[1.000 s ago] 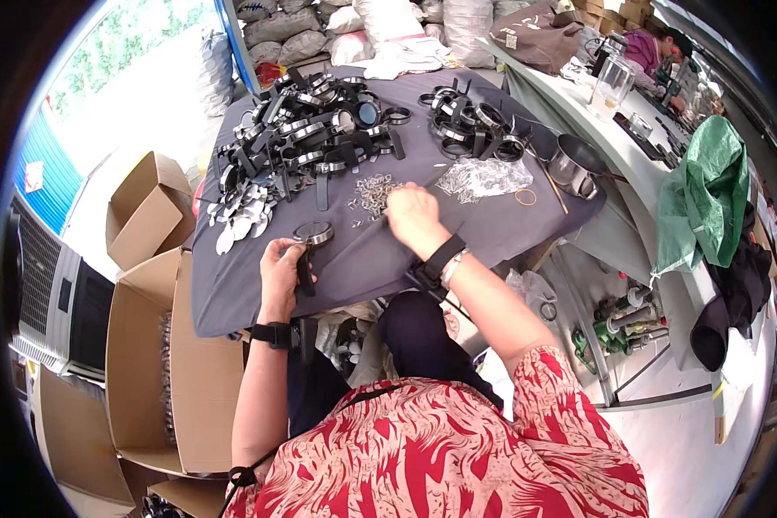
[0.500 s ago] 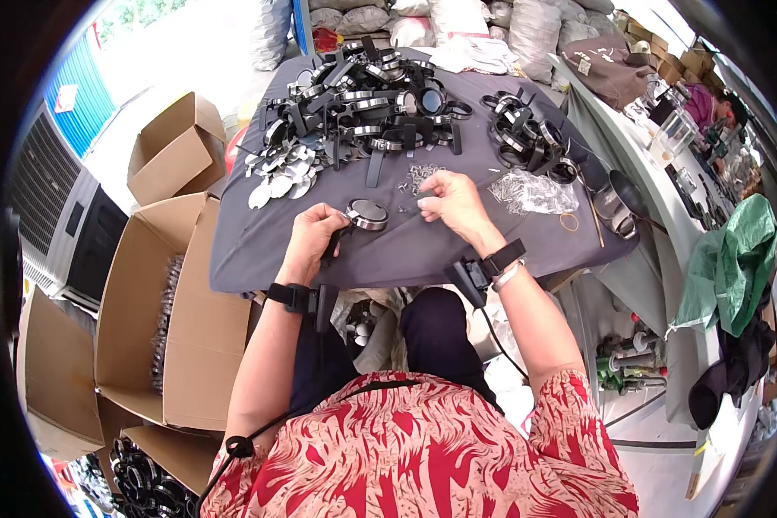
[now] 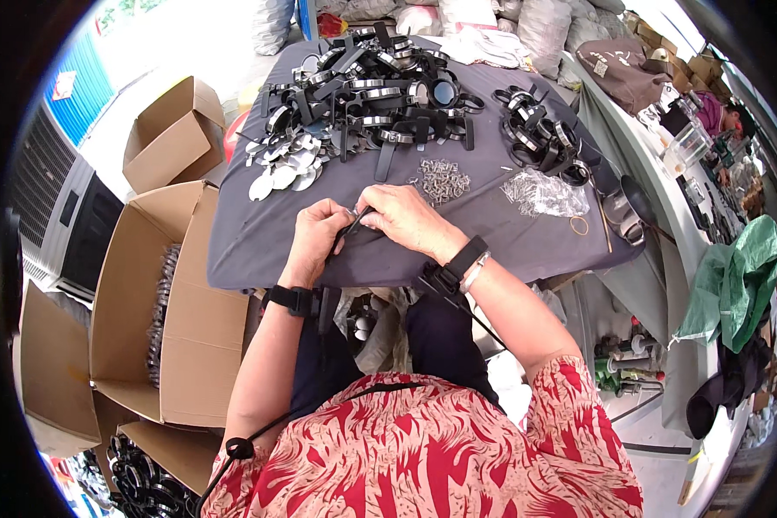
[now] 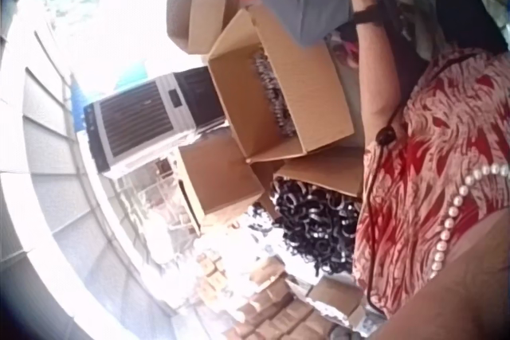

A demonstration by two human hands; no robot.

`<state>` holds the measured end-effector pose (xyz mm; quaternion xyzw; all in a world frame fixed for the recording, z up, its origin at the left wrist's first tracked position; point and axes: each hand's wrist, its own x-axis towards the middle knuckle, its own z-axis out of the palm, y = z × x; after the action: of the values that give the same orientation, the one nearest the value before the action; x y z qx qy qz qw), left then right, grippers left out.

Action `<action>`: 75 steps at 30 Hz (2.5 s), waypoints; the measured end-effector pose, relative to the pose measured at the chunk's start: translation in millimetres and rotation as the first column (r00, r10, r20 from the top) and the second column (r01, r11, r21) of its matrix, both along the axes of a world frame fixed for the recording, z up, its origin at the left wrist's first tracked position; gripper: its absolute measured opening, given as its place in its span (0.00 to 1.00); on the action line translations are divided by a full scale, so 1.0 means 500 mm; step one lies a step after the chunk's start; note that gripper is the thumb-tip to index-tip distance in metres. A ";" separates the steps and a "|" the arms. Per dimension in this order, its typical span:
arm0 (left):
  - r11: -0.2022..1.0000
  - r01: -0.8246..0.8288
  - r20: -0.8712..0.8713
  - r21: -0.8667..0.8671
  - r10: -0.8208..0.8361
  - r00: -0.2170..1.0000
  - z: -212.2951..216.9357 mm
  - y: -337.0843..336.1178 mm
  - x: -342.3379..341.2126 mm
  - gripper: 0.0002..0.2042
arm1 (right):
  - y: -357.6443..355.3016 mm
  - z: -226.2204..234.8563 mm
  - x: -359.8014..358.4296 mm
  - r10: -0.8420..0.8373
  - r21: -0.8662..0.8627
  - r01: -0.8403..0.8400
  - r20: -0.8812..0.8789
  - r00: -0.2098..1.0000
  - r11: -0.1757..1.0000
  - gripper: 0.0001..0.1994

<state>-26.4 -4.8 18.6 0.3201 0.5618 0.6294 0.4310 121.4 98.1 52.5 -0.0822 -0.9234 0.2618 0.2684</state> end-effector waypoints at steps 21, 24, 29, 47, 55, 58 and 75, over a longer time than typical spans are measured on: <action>0.950 -0.210 -0.732 0.232 0.313 0.605 -0.019 -0.027 0.022 0.10 | 0.060 0.058 -0.083 0.237 -0.308 -0.163 0.219 0.947 0.937 0.09; 0.933 -0.202 -0.786 0.299 0.361 0.502 -0.043 -0.013 0.037 0.11 | 0.057 0.038 -0.052 0.127 -0.141 -0.102 0.178 0.976 0.985 0.08; 0.954 -0.194 -0.768 0.229 0.299 0.566 -0.042 -0.050 0.045 0.15 | 0.039 0.054 -0.037 0.187 -0.227 -0.125 0.279 0.942 0.966 0.08; 0.912 -0.127 -0.712 0.390 0.386 0.587 -0.034 0.003 0.052 0.08 | 0.186 0.516 -0.045 -0.211 0.015 0.305 -0.692 0.691 0.952 0.09; 0.933 -0.141 -0.714 0.331 0.346 0.609 -0.024 -0.022 0.058 0.09 | 0.108 0.091 0.134 -0.459 -0.215 0.421 -0.181 0.870 0.881 0.10; 0.928 -0.153 -0.716 0.341 0.362 0.597 -0.030 -0.020 0.040 0.09 | 0.123 -0.035 0.192 -0.636 -0.251 0.594 -0.139 0.759 0.764 0.10; 0.996 -0.008 -0.358 0.088 0.039 0.933 -0.033 0.009 0.037 0.06 | 0.109 -0.123 0.275 -0.735 -0.325 0.663 -0.210 0.645 0.674 0.07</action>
<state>-8.1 -0.6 2.1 0.4409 0.6076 0.5887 0.2998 259.1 152.8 -8.9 -0.4192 -0.7266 0.2463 0.4855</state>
